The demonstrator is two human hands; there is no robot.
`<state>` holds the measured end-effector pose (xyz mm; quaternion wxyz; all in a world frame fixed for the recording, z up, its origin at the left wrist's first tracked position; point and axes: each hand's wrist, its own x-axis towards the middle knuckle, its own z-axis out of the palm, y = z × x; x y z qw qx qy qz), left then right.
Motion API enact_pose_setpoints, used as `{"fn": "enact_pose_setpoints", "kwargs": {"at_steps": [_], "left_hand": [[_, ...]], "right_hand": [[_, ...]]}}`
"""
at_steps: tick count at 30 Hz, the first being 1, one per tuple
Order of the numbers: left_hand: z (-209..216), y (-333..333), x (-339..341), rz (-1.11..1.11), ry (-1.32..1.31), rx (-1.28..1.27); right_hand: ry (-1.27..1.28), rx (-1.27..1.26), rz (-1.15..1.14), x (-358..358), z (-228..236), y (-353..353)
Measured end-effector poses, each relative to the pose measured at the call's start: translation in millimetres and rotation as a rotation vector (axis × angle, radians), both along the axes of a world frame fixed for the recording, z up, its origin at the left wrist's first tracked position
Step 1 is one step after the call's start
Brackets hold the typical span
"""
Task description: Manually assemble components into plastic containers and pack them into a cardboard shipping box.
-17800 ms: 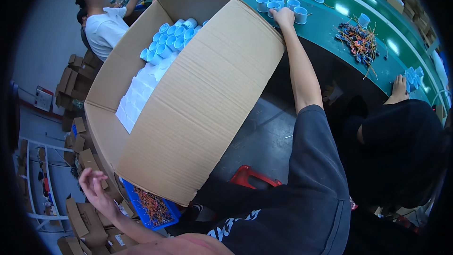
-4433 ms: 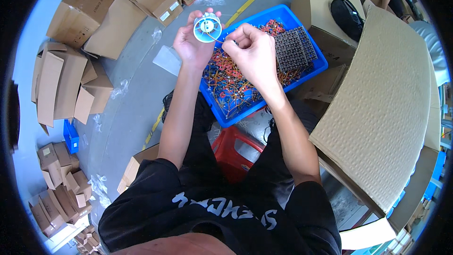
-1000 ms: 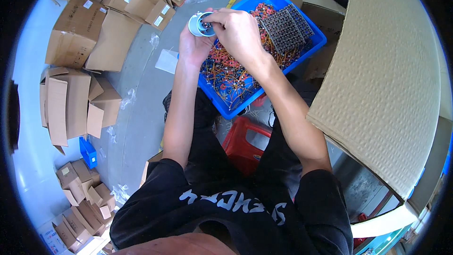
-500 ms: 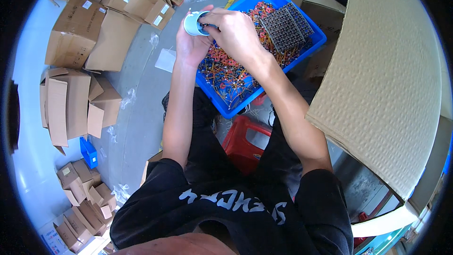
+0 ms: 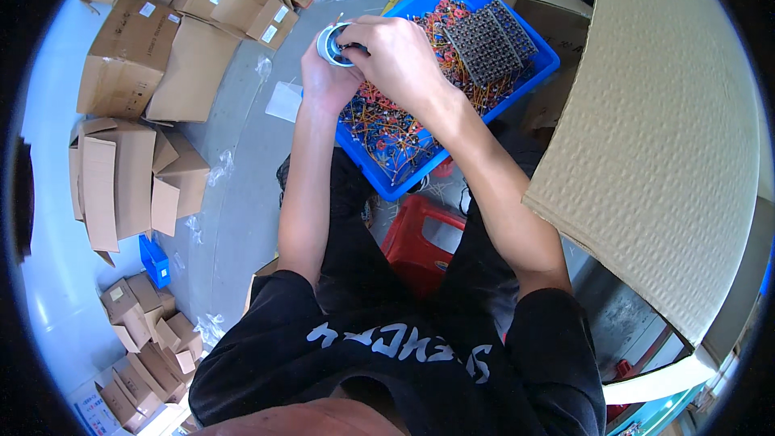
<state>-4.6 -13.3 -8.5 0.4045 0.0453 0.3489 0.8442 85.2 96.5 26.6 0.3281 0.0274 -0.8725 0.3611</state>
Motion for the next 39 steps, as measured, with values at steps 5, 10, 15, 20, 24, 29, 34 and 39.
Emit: {"fn": "enact_pose_setpoints", "kwargs": {"at_steps": [5,10,15,20,24,29,34,39], "left_hand": [[-6.3,2.7,1.0,-0.019,0.042,-0.004],[-14.1,-2.0,-6.2,-0.070,-0.013,0.038],[-15.6,0.4,-6.2,-0.041,-0.028,-0.020],[-17.2,3.3,-8.9,-0.005,-0.007,-0.024],[-14.0,1.0,-10.0,-0.009,0.026,-0.049],[-4.5,2.7,-5.6,-0.131,0.072,-0.002],[-5.4,-0.9,-8.1,-0.252,0.077,0.085],[-17.1,11.8,-3.5,0.192,0.628,-0.379]], "right_hand": [[-0.036,-0.035,-0.011,-0.6,-0.2,4.6],[-0.090,-0.067,-0.009,-0.6,1.0,3.8],[-0.114,0.002,-0.028,-2.7,-1.4,4.0],[-0.061,0.082,-0.048,-2.6,-2.4,2.7],[-0.159,-0.160,0.051,7.1,8.1,10.3],[-0.252,-0.489,0.005,7.8,5.6,16.8],[-0.330,-0.429,0.103,-0.5,-9.2,20.7],[-0.293,-0.358,0.066,-1.2,-12.4,23.1]]}}
